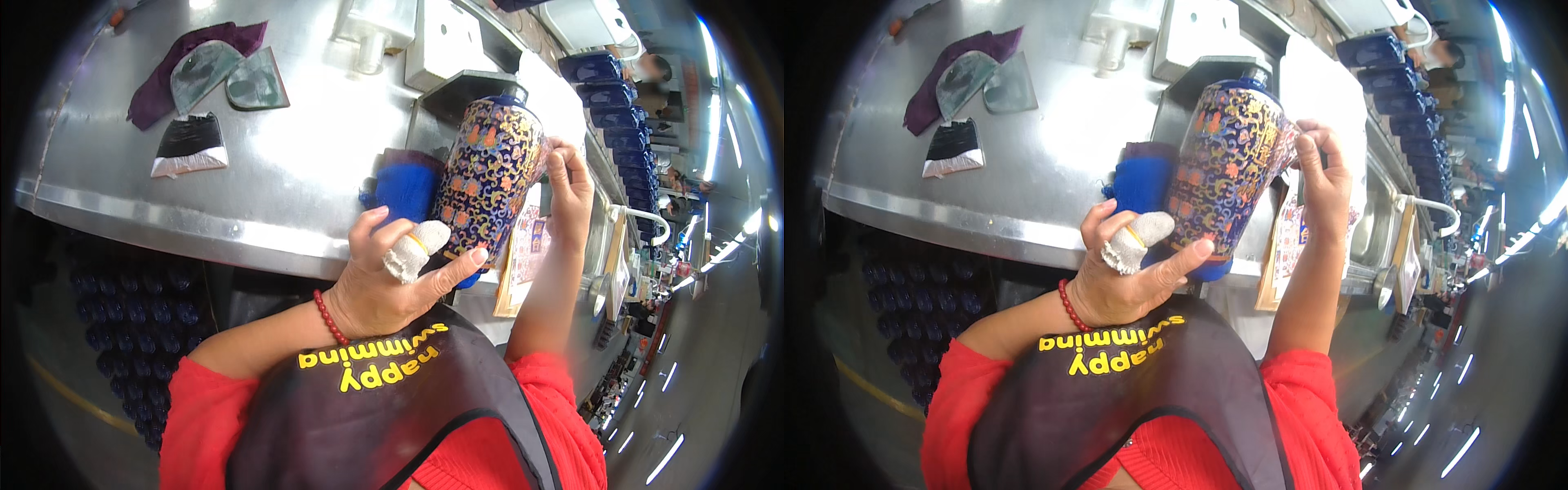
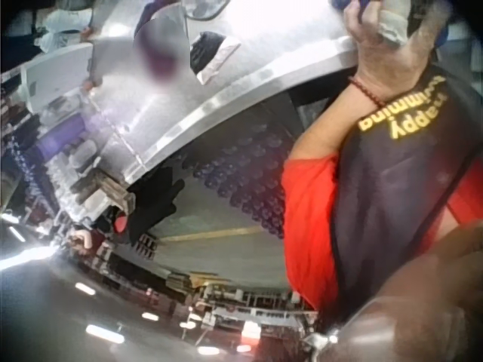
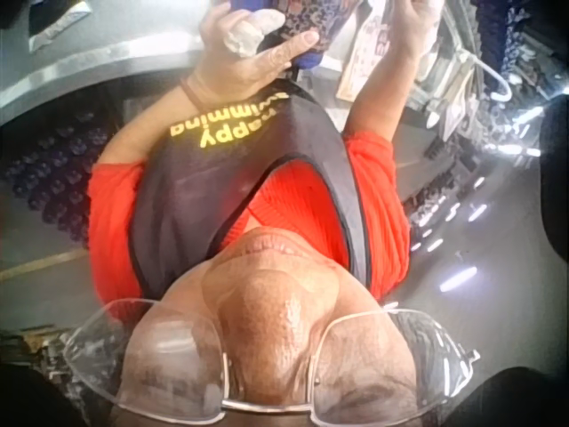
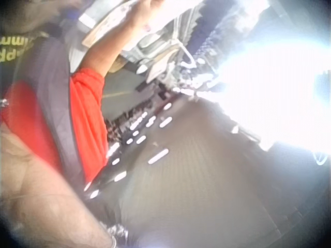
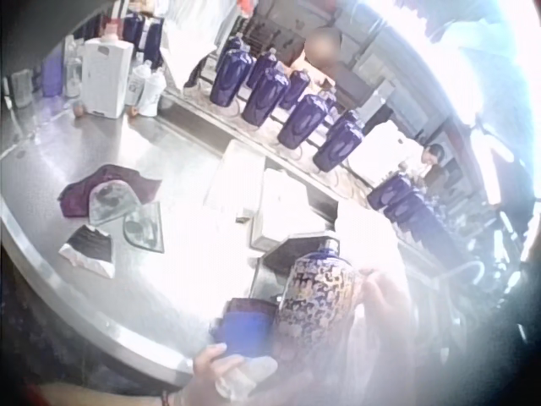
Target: The person applies decorative stickers to a dark blue ceramic bottle. They smooth the first sticker with a green squeegee, then apply a second sticker to the opposite side and smooth it. The bottle remains on a blue cloth on the workbench throughout.
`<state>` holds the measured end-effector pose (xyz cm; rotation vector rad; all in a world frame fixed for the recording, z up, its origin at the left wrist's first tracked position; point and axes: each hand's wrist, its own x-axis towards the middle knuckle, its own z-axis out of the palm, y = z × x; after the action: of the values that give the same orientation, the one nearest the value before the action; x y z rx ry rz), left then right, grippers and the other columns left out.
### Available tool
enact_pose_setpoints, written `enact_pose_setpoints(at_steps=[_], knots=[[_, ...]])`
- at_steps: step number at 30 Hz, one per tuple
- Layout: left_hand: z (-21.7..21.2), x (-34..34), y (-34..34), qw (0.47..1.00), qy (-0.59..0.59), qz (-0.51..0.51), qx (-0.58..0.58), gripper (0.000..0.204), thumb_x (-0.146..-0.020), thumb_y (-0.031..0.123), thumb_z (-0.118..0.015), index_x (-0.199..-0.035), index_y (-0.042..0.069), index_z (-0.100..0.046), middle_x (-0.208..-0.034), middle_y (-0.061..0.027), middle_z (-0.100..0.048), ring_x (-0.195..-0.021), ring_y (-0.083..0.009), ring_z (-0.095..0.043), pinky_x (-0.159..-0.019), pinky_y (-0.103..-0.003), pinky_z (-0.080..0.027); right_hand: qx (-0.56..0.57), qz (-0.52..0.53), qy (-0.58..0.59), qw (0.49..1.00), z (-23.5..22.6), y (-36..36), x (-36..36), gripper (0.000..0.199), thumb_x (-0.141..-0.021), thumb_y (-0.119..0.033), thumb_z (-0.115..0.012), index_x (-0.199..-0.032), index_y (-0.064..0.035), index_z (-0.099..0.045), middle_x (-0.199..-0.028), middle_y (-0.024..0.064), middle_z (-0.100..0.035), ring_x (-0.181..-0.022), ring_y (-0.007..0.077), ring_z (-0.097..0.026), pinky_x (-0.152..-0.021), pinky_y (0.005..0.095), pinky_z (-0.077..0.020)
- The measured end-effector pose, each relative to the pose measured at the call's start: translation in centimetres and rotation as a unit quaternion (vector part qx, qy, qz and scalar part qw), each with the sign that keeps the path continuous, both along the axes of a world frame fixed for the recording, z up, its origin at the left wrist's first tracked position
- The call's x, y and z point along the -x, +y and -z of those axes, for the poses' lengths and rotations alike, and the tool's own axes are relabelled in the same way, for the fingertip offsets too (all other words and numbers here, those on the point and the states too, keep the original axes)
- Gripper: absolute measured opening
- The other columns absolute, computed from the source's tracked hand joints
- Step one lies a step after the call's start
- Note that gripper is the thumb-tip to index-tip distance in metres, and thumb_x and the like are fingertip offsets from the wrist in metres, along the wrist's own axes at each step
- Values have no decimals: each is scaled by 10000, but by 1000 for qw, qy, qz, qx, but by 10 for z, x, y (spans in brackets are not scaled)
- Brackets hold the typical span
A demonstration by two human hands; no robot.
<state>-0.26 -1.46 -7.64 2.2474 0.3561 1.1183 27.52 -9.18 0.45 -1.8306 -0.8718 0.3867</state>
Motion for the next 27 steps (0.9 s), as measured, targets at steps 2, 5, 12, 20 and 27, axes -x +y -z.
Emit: enact_pose_setpoints(at_steps=[2, 5, 12, 20, 27], knots=[[0, 0, 0, 1000, -12, -7, -1, 454, -868, 216, -695, -1301, 351, -702, -1088, 26, -606, -1101, -204, -436, -1075, -472, -299, 1, -1, 2, 1000, 1, 0, 0, 178, -1001, -235, -690, -946, -69, -657, -1226, 62, -629, -926, 96, -547, -788, 253, -467], [-1, 0, 3, 999, -2, 3, -34, 654, -716, 270, -823, -1346, 350, -668, -1218, -38, -524, -1135, -259, -411, -1084, -502, -275, 3, -22, -1, 1000, 2, 0, -1, 190, -1007, -241, -682, -949, -61, -657, -1230, 70, -616, -928, 96, -545, -797, 256, -469], [-15, 5, 20, 998, 22, 55, 23, 516, -964, 519, -586, -1369, 209, -661, -1220, -98, -576, -1129, -300, -440, -1099, -530, -266, 7, -29, -19, 999, 4, 3, -3, 229, -1008, -227, -674, -895, -29, -643, -1196, 77, -612, -832, 87, -548, -714, 242, -477], [-40, -24, 48, 998, 2, 28, 52, 598, -987, 470, -578, -1424, 61, -587, -1263, -198, -577, -1150, -364, -477, -1079, -519, -267, 8, -34, -14, 999, 6, 4, -4, 187, -1002, -183, -674, -904, -28, -636, -1186, 73, -613, -797, 77, -532, -694, 232, -463], [-51, -40, 58, 998, 10, 29, 59, 610, -918, 425, -670, -1417, 85, -582, -1281, -196, -565, -1193, -390, -451, -1080, -541, -271, 15, -33, -12, 999, 5, 6, -4, 194, -999, -184, -678, -893, -29, -632, -1190, 68, -608, -812, 73, -527, -704, 223, -453]])
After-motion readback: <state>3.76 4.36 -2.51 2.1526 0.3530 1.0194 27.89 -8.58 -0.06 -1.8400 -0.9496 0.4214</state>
